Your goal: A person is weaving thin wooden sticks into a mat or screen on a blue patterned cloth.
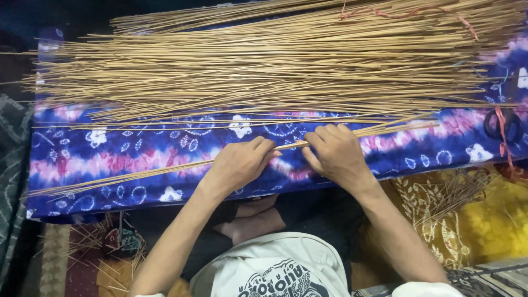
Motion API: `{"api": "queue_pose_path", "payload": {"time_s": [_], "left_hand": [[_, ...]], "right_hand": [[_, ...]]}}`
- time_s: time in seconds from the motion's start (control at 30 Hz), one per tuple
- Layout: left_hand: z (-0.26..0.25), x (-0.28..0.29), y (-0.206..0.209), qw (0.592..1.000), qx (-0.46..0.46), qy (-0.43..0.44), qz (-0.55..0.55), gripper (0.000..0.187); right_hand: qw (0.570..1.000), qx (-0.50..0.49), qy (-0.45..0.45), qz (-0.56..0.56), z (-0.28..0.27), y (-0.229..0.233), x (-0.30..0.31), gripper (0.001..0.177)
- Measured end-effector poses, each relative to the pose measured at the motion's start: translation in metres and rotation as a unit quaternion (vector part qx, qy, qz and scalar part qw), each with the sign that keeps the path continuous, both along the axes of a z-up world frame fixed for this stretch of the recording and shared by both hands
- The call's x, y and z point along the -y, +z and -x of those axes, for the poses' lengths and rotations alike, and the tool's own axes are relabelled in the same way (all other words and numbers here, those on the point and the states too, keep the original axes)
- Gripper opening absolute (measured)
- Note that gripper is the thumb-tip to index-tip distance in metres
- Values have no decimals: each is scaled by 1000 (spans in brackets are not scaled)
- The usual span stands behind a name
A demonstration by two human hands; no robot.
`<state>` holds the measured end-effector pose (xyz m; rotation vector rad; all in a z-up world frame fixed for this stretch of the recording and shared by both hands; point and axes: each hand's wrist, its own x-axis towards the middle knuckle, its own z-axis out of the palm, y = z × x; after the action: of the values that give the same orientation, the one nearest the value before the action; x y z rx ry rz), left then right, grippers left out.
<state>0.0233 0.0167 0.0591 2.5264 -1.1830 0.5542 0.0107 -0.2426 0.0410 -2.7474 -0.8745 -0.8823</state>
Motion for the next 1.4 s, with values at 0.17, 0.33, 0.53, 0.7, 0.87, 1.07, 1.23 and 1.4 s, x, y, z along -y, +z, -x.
{"api": "queue_pose_path", "payload": {"time_s": [0.17, 0.33, 0.53, 0.7, 0.87, 1.07, 1.23, 1.4], "left_hand": [[0, -14, 13, 1000, -7, -1, -4, 14], [4, -12, 12, 1000, -22, -12, 9, 15], [-4, 5, 9, 998, -58, -12, -6, 18], [-4, 30, 5, 998, -51, -45, -18, 21], [-5, 29, 9, 999, -23, -38, -26, 22], [-8, 30, 1, 997, -27, -58, -39, 17], [-9, 34, -9, 997, -5, -66, -44, 12], [-6, 32, -9, 997, 17, -50, -52, 4]], "right_hand": [[996, -36, -32, -80, 6, 37, 73, 52], [895, -129, 14, -428, 5, 40, 133, 95], [751, -235, 53, -615, 2, 29, 118, 104], [724, -289, 105, -618, -1, 26, 77, 105], [693, -262, 121, -660, -4, 29, 94, 101], [811, -258, 70, -520, -7, 22, 99, 99], [966, -66, -13, -251, 2, 19, 52, 61], [999, -22, 16, -31, 5, -5, -4, 43]]}}
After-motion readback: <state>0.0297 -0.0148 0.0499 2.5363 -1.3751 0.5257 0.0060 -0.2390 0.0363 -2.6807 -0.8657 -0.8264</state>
